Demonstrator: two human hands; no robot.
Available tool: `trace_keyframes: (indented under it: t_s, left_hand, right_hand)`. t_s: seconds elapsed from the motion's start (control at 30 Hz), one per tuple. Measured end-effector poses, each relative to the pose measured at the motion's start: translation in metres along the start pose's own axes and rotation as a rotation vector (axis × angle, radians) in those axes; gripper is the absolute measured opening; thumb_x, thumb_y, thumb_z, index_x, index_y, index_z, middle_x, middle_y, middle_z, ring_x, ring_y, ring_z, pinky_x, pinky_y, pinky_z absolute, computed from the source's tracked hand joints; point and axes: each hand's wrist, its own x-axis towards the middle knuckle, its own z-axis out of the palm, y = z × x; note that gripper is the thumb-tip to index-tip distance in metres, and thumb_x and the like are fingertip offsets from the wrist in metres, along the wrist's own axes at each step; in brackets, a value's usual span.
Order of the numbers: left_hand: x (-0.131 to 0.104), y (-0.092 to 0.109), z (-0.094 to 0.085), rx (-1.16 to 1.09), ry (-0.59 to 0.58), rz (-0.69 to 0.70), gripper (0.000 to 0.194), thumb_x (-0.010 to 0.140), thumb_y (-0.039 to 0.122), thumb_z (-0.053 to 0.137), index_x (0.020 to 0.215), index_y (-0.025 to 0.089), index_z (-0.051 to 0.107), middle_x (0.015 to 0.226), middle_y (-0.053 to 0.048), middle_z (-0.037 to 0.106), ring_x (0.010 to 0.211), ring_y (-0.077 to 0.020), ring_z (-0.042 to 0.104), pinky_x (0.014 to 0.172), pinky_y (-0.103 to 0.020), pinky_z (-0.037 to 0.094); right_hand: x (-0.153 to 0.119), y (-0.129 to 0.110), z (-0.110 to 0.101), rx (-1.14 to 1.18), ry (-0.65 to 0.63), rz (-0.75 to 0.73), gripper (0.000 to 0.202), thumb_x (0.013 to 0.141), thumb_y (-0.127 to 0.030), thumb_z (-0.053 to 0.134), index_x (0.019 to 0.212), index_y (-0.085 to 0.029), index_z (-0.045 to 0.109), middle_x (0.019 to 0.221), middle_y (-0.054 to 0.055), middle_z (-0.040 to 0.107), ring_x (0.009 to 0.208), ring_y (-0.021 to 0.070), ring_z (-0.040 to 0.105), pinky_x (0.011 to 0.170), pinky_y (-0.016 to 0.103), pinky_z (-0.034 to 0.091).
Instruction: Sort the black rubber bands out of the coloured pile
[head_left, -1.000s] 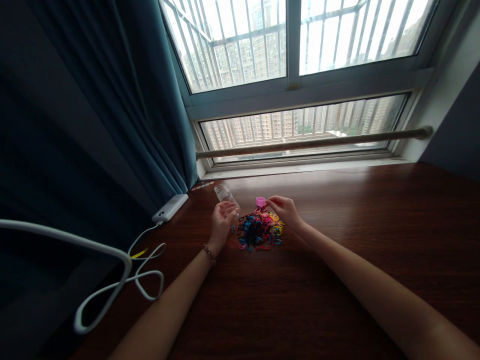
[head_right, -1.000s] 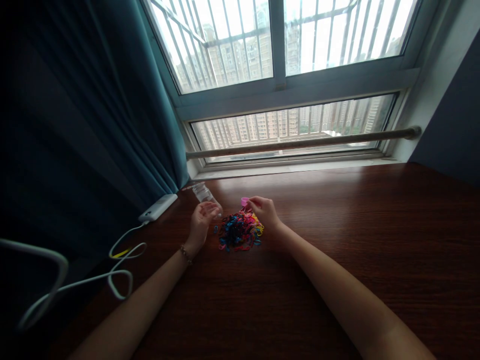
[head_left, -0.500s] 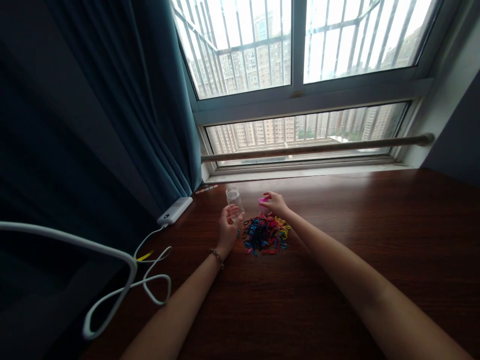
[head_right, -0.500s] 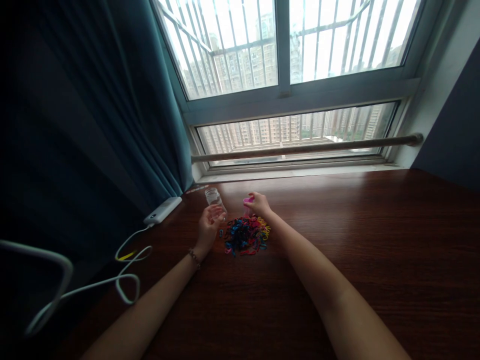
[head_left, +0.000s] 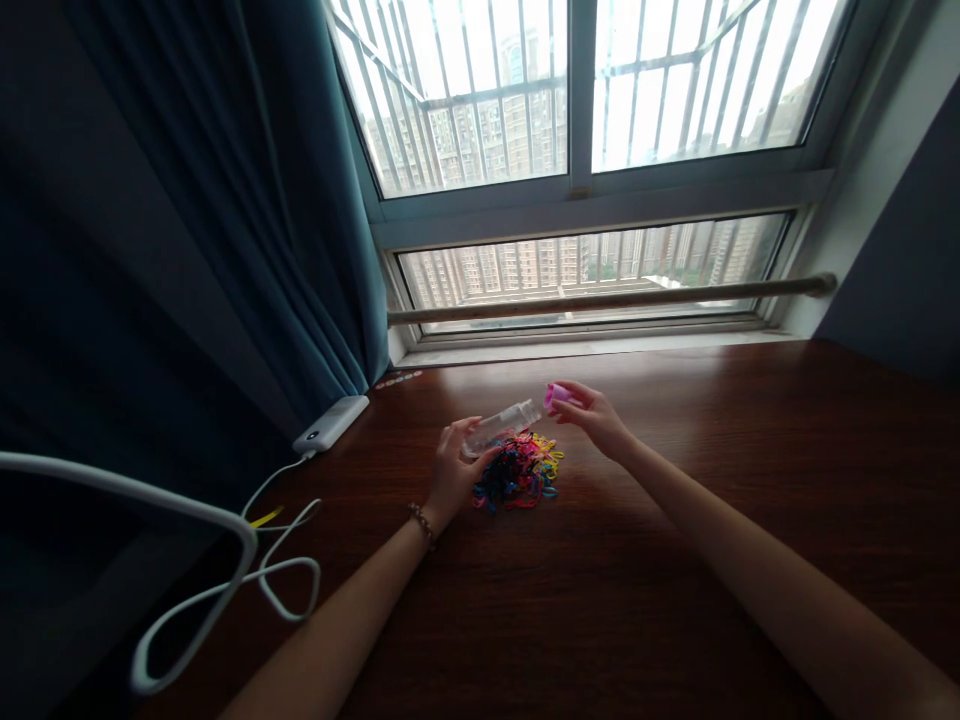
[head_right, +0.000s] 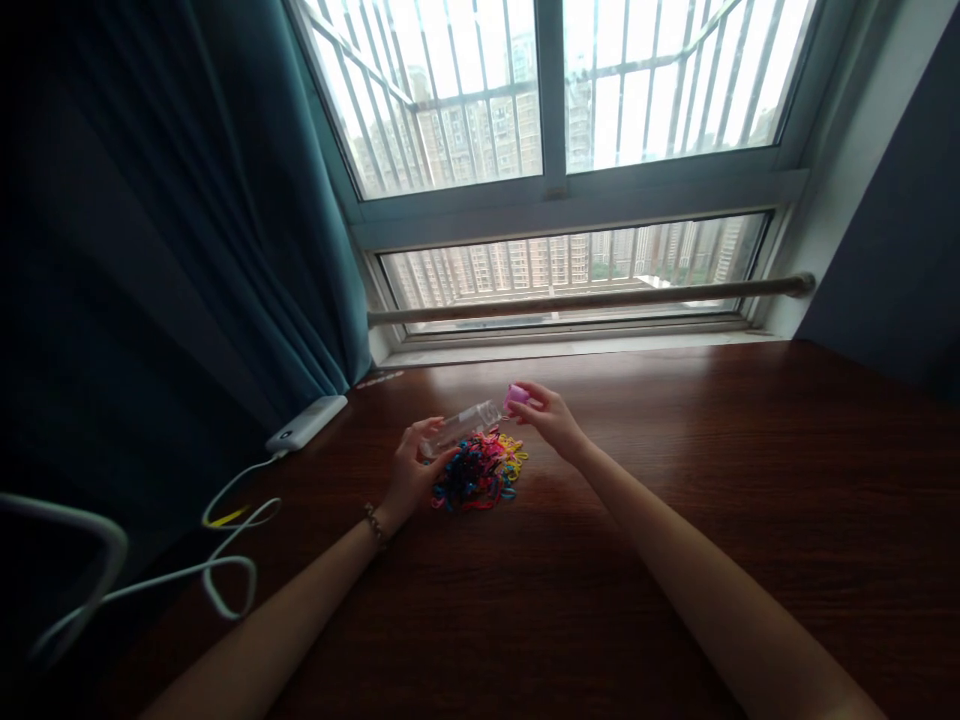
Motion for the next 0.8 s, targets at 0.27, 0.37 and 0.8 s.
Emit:
trace_keyframes:
  t_s: [0.27, 0.37, 0.8]
  left_hand:
    - [-0.002, 0.006, 0.002, -0.024, -0.079, -0.013, 0.043, 0.056, 0.030, 0.076, 0.096, 0.025, 0.063, 0.097, -0.005, 0.058, 0.095, -0.0246, 0.050, 0.089, -0.037, 0.038]
    - [-0.002, 0.008, 0.002, -0.054, -0.083, -0.055, 0.043, 0.055, 0.029, 0.077, 0.096, 0.026, 0.063, 0.092, -0.004, 0.059, 0.089, -0.0232, 0.051, 0.086, -0.036, 0.039]
    - [-0.005, 0.005, 0.001, 0.219, -0.071, 0.241, 0.044, 0.064, 0.029, 0.072, 0.105, 0.029, 0.057, 0.105, -0.005, 0.056, 0.099, -0.0255, 0.047, 0.089, -0.040, 0.037]
  right_hand:
    - [-0.003, -0.008, -0.009, -0.358, -0.214, -0.247, 0.041, 0.067, -0.031, 0.068, 0.106, -0.020, 0.062, 0.105, 0.008, 0.055, 0.093, 0.0179, 0.054, 0.076, 0.027, 0.046]
    - [-0.003, -0.011, -0.009, -0.383, -0.234, -0.305, 0.037, 0.068, -0.032, 0.067, 0.104, -0.020, 0.063, 0.106, 0.008, 0.057, 0.093, 0.0186, 0.055, 0.079, 0.029, 0.045]
    - [-0.006, -0.002, -0.005, -0.285, -0.036, 0.043, 0.051, 0.077, -0.055, 0.047, 0.106, -0.015, 0.057, 0.074, 0.006, 0.066, 0.052, 0.0124, 0.061, 0.039, 0.018, 0.045]
